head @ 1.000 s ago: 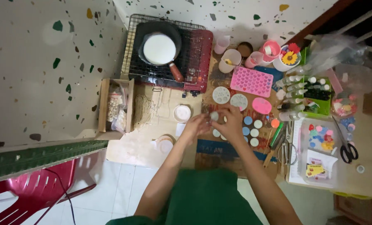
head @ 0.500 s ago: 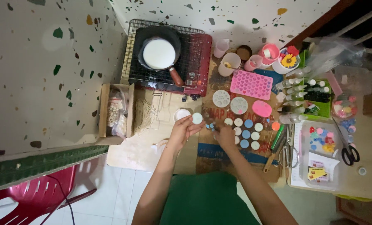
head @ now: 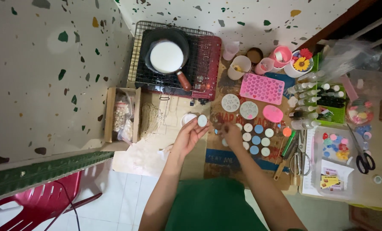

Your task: The person assembles small round candles by inserting wicks into white discs, trimming the wicks with scissors, and using a heat gun to melt the top surface. The person then places a blue decorative disc on top of the melted surface. The process is repeated for multiple units.

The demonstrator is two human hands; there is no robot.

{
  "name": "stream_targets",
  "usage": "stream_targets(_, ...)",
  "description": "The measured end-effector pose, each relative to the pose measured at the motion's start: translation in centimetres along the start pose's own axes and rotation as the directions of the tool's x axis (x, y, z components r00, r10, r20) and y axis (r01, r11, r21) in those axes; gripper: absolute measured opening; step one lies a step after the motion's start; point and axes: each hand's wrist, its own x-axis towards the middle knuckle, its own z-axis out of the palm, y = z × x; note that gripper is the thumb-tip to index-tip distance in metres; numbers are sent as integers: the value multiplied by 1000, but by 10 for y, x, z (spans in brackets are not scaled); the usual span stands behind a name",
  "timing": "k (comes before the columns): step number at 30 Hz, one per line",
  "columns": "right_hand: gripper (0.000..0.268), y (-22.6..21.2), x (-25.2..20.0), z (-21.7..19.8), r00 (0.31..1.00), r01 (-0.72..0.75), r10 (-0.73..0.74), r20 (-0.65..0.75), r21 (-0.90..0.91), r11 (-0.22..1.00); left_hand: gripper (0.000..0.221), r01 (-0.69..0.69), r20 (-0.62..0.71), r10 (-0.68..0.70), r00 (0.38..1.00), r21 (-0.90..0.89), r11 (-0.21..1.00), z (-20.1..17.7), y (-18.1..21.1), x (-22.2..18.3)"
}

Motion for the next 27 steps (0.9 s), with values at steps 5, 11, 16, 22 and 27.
stream_targets(5, 14, -114, -68, -116, 956, 79, 87, -281, 527, 846, 26, 28, -66, -33, 997, -70, 997, -10, -35, 29)
stream_targets(11, 7, -175, -128, -126, 831, 468, -276, -484, 339, 816, 48, 221, 115, -205, 972, -150, 964, 17, -55, 38)
stream_targets(16, 10, -144, -125, -132, 793, 358, -45, -608, 405, 842, 60, 243, 232, -200, 952, -173, 955, 4, -37, 36)
stream_targets(22, 15, -69, -95, -78, 956, 30, 77, -283, 358, 933, 53, 214, 214, -165, 963, -231, 949, -21, -16, 47)
stream_targets(27, 19, -44, -122, -31, 991, 6, 30, -127, 280, 960, 51, 209, 241, -167, 956, -162, 964, -32, 1, 30)
